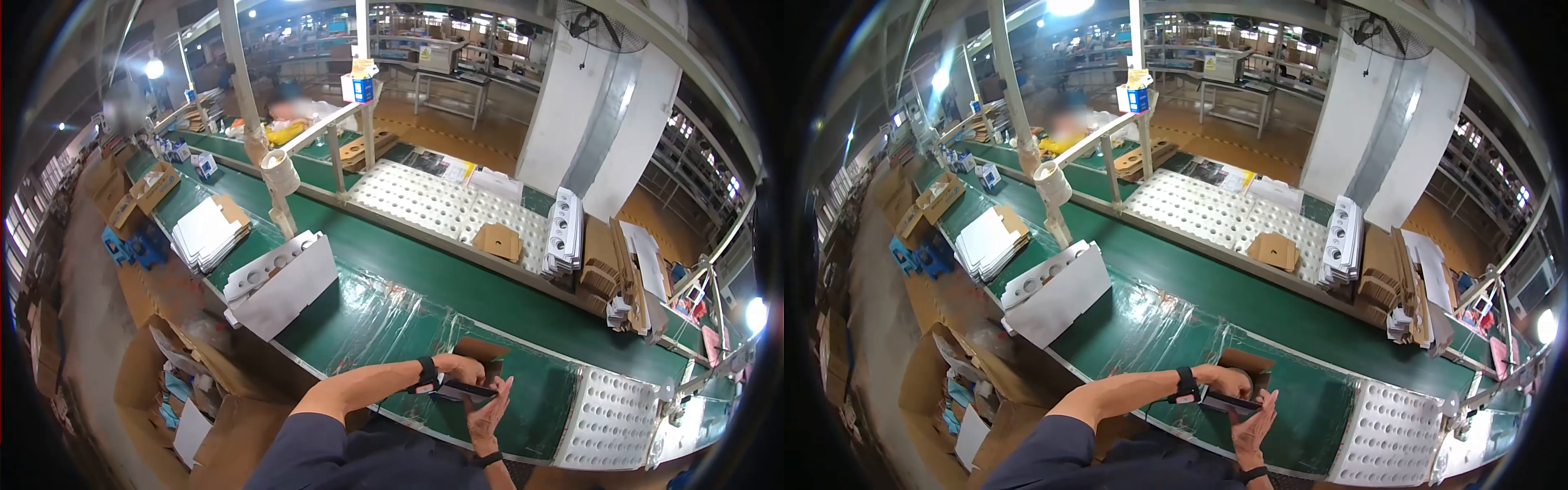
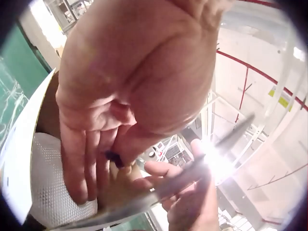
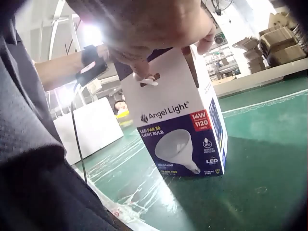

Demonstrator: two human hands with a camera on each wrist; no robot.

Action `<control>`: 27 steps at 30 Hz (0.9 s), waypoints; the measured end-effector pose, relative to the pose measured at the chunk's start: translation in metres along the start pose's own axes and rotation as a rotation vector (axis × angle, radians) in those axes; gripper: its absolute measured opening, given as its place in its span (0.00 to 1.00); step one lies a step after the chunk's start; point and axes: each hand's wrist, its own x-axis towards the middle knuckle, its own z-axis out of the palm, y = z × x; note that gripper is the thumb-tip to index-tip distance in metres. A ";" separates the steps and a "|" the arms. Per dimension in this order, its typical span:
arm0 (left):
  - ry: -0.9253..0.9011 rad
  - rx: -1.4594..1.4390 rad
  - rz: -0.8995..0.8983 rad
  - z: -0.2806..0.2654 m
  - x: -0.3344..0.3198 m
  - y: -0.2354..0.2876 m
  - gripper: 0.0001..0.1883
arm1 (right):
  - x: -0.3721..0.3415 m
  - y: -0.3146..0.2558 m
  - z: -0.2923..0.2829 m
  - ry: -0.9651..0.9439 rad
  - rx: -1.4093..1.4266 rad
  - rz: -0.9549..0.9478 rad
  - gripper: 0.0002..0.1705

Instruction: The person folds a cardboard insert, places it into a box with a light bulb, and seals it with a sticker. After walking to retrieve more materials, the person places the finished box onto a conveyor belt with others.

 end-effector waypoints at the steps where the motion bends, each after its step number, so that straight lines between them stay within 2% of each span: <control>1: 0.094 -0.033 -0.032 0.006 -0.001 0.000 0.19 | -0.001 0.004 0.005 0.038 -0.029 -0.060 0.68; 6: 0.069 -0.151 -0.012 0.002 -0.008 -0.003 0.16 | 0.001 -0.003 0.003 0.035 -0.094 -0.037 0.63; 9: 0.151 -0.235 0.026 -0.001 -0.011 -0.004 0.12 | -0.009 0.008 0.017 0.084 -0.042 0.023 0.61; 13: 0.137 -0.253 -0.066 -0.006 -0.011 -0.006 0.10 | -0.010 0.013 0.020 0.080 -0.132 0.028 0.52; 15: 0.158 -0.235 -0.018 -0.009 -0.012 -0.006 0.12 | -0.005 0.008 0.020 0.120 -0.174 0.012 0.45; 18: 0.222 -0.271 0.002 -0.009 -0.007 -0.006 0.12 | 0.006 -0.005 0.009 0.155 -0.216 0.115 0.44; 19: 0.262 -0.333 0.005 -0.008 -0.004 -0.009 0.12 | 0.010 -0.003 0.004 0.178 -0.277 0.108 0.39; 20: 0.257 -0.337 0.004 -0.006 -0.001 -0.011 0.12 | 0.008 0.006 0.004 0.173 -0.280 0.113 0.39; 22: 0.272 -0.283 0.061 -0.006 0.002 -0.011 0.12 | 0.003 0.018 0.006 0.065 0.022 0.335 0.34; 23: 0.305 -0.198 0.093 -0.005 0.007 -0.014 0.13 | 0.003 0.021 0.008 0.147 -0.021 0.209 0.29; 25: 0.370 -0.097 0.153 -0.007 0.005 -0.009 0.14 | -0.001 0.021 0.009 0.102 0.047 0.368 0.27; 27: 0.337 -0.189 0.094 -0.008 -0.002 -0.003 0.14 | 0.000 0.020 0.009 0.158 -0.012 0.258 0.25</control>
